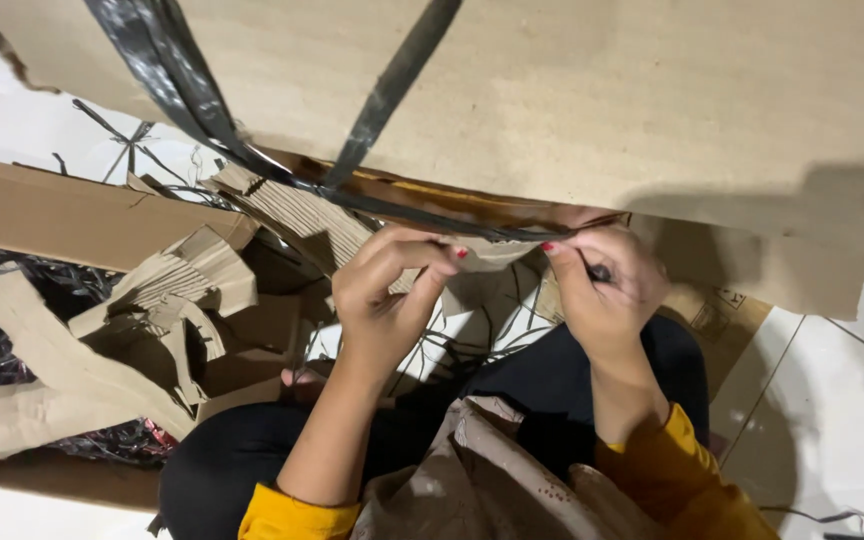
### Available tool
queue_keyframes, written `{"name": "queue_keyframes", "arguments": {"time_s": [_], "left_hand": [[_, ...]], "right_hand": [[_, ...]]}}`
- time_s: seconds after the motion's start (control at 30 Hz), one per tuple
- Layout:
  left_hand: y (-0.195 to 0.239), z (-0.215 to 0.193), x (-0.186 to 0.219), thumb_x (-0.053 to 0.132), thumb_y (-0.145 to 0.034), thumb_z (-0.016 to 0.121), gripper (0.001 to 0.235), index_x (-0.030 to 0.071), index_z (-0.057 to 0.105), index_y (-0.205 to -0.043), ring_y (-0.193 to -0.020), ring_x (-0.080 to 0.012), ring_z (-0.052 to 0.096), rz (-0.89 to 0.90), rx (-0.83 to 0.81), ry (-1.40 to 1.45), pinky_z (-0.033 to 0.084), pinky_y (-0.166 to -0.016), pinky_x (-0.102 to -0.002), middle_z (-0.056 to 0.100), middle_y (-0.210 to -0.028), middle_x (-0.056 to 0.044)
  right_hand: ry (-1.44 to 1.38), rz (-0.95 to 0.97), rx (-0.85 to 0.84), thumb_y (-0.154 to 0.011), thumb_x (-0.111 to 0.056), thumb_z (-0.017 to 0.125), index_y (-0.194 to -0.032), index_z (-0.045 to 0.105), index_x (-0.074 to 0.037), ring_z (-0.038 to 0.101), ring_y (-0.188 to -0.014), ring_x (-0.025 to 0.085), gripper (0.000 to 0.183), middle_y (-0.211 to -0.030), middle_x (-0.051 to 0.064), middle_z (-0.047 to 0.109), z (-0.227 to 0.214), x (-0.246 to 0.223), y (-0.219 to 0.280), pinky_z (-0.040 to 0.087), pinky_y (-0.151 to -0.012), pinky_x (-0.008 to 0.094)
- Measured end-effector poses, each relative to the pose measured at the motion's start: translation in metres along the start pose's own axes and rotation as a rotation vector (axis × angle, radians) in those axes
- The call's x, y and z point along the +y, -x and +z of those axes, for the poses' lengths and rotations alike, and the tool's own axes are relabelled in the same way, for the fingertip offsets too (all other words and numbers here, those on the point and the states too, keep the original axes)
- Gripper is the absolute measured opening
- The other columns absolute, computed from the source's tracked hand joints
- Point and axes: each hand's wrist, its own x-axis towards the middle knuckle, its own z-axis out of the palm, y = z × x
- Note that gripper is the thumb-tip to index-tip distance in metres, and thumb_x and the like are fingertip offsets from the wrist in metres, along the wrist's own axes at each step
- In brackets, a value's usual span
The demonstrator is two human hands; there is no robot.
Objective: Removing protective cardboard and plastic ties from a wooden chair leg
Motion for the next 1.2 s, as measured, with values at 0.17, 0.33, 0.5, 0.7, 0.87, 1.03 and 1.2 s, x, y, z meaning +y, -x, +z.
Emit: {"name": "queue_keyframes", "arguments": {"time_s": [0.17,0.33,0.5,0.7,0.87,1.03,1.2], "left_hand": [[0.005,0.009,-0.005,0.001,-0.087,0.078,0.016,0.016,0.082,-0.092,-0.083,-0.035,0.068,0.119,0.03,-0.048,0.058,-0.079,-0.042,0.069,-0.092,-0.016],[0.019,0.017,-0.011,0.018,-0.076,0.091,0.026,0.023,0.08,-0.099,-0.095,-0.0312,0.061,0.177,-0.027,-0.218,0.056,-0.089,-0.036,0.06,-0.1,-0.013],[0.026,0.017,-0.031,0.009,-0.084,0.082,0.023,0.024,0.076,-0.1,-0.093,-0.0325,0.06,0.296,-0.027,-0.294,0.055,-0.083,-0.041,0.053,-0.103,-0.012],[0.021,0.016,-0.034,0.01,-0.086,0.081,0.019,0.026,0.075,-0.095,-0.089,-0.0313,0.057,0.341,-0.032,-0.325,0.052,-0.082,-0.042,0.049,-0.099,-0.009],[0.014,0.017,-0.032,0.012,-0.086,0.082,0.018,0.025,0.075,-0.095,-0.089,-0.0353,0.059,0.352,-0.052,-0.32,0.052,-0.082,-0.046,0.05,-0.099,-0.01],[0.018,0.019,-0.037,0.012,-0.082,0.086,0.022,0.026,0.077,-0.096,-0.089,-0.0362,0.06,0.328,-0.079,-0.305,0.052,-0.084,-0.047,0.052,-0.097,-0.011],[0.019,0.017,-0.026,0.015,-0.094,0.081,0.011,0.022,0.075,-0.099,-0.101,-0.0285,0.053,0.23,-0.174,-0.339,0.044,-0.089,-0.039,0.057,-0.106,-0.003]], "right_hand": [[-0.011,-0.01,-0.008,-0.086,0.003,0.091,-0.086,0.075,0.002,0.064,-0.064,0.025,0.015,-0.071,0.012,0.066,-0.005,0.001,-0.009,0.054,-0.066,0.034],[0.022,0.029,-0.057,-0.087,-0.007,0.092,-0.092,0.077,0.001,0.061,-0.061,0.024,0.018,-0.074,0.012,0.062,-0.017,0.017,0.005,0.051,-0.059,0.031],[-0.29,0.191,-0.286,-0.082,0.018,0.055,-0.091,0.047,0.003,0.046,-0.077,0.011,0.019,-0.089,0.012,0.044,-0.042,0.019,-0.02,0.035,-0.063,0.028],[0.246,0.468,-0.484,-0.093,0.001,0.058,-0.089,0.053,0.006,0.056,-0.069,0.031,0.008,-0.069,0.02,0.051,-0.034,-0.005,-0.029,0.045,-0.062,0.039],[0.241,0.435,-0.483,-0.091,-0.005,0.071,-0.072,0.06,-0.006,0.058,-0.057,0.027,0.022,-0.059,0.012,0.056,-0.05,-0.002,-0.035,0.044,-0.058,0.032],[0.1,0.59,-0.461,-0.096,-0.007,0.069,-0.094,0.076,-0.009,0.044,-0.037,0.013,0.008,-0.044,0.006,0.053,-0.057,-0.019,-0.04,0.037,-0.04,0.023],[-0.512,0.561,-0.534,-0.096,-0.007,0.068,-0.125,0.063,-0.001,0.074,-0.112,0.02,0.03,-0.115,0.012,0.074,-0.089,-0.035,-0.043,0.061,-0.085,0.022]]}}
